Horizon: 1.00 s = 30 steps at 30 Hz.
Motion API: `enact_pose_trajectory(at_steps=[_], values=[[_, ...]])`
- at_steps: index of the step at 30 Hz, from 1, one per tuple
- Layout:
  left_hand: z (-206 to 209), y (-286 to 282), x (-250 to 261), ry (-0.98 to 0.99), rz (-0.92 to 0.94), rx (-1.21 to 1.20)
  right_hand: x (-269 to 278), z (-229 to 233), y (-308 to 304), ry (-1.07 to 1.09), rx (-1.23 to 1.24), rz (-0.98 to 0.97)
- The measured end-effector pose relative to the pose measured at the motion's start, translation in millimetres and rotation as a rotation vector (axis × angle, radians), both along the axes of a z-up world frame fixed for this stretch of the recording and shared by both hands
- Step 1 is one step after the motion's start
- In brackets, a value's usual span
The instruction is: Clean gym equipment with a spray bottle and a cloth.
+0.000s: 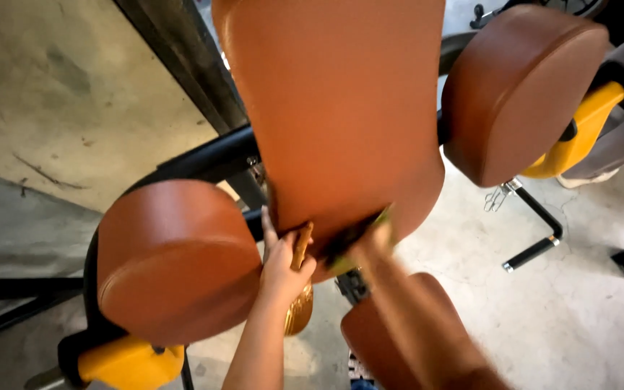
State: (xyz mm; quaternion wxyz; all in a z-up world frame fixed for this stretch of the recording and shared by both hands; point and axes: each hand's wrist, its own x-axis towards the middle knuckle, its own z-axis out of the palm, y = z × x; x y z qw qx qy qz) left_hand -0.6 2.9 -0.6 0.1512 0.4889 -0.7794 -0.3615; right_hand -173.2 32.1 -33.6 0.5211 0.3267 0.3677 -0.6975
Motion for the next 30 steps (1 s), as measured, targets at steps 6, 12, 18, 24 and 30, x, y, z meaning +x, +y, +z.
enact_pose_trajectory(at_steps=[6,12,18,24,30], values=[[9.1,21.6,0.3,0.045,0.062,0.041,-169.9,-21.9,-31.9,0.752,-0.043,-0.266],[-42.0,61.2,30.2,0.159,0.025,-0.306,-56.8,-112.9,-46.8,1.471,0.394,-0.184],[-80.3,92.2,76.9,0.147,0.057,-0.068,66.3,-158.9,24.3,2.239,0.126,0.075],[-66.9,96.2,93.4,-0.088,0.240,0.238,24.8,-108.3,2.6,2.729,-0.953,1.756],[-49.6,97.9,97.1,0.031,0.236,0.234,-32.5,41.8,-37.6,3.336,-0.380,0.367]])
